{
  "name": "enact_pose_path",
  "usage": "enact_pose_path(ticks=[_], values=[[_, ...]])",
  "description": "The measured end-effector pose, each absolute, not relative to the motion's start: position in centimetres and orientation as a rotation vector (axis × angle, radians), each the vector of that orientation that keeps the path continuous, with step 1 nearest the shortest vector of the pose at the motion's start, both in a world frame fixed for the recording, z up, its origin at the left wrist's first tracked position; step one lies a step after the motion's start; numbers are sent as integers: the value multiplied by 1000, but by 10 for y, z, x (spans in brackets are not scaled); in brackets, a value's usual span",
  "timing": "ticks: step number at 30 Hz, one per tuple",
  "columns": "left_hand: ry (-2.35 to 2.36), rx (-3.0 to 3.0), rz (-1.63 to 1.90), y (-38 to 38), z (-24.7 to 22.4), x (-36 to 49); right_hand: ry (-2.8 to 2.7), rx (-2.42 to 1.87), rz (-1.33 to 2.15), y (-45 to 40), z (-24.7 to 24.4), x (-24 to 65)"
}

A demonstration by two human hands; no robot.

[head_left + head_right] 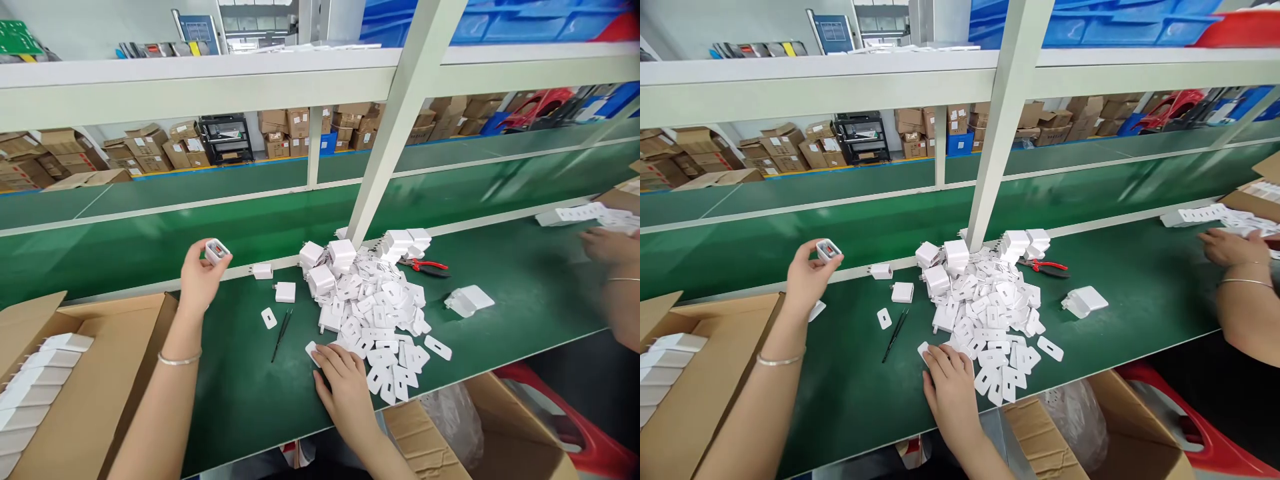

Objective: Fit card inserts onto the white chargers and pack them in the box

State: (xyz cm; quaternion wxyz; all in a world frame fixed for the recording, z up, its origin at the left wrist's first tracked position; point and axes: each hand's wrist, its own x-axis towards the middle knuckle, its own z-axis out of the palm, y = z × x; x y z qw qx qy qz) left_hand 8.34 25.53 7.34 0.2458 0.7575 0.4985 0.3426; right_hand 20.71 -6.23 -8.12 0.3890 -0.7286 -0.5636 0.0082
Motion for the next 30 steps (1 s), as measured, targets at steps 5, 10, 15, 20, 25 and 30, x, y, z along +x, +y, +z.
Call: enact_pose_path(ticks=[5, 10, 15, 20, 25, 30], values=[[942, 1792, 1035, 144, 36, 80, -1479, -1826, 113, -61, -80, 202], [992, 2058, 839, 66, 13, 63, -1545, -1764, 76, -59, -79, 204], [812, 2206, 948, 38, 15, 56, -1595, -1712, 75, -44, -77, 209], [767, 2178, 1020, 26, 19, 53, -1601, -1710, 96, -32, -72, 204], [744, 1817, 1041, 19, 7, 47, -1589, -1786, 103, -37, -68, 201], [908, 1539, 1005, 21, -20, 46, -1632, -1860, 95, -31, -74, 208]])
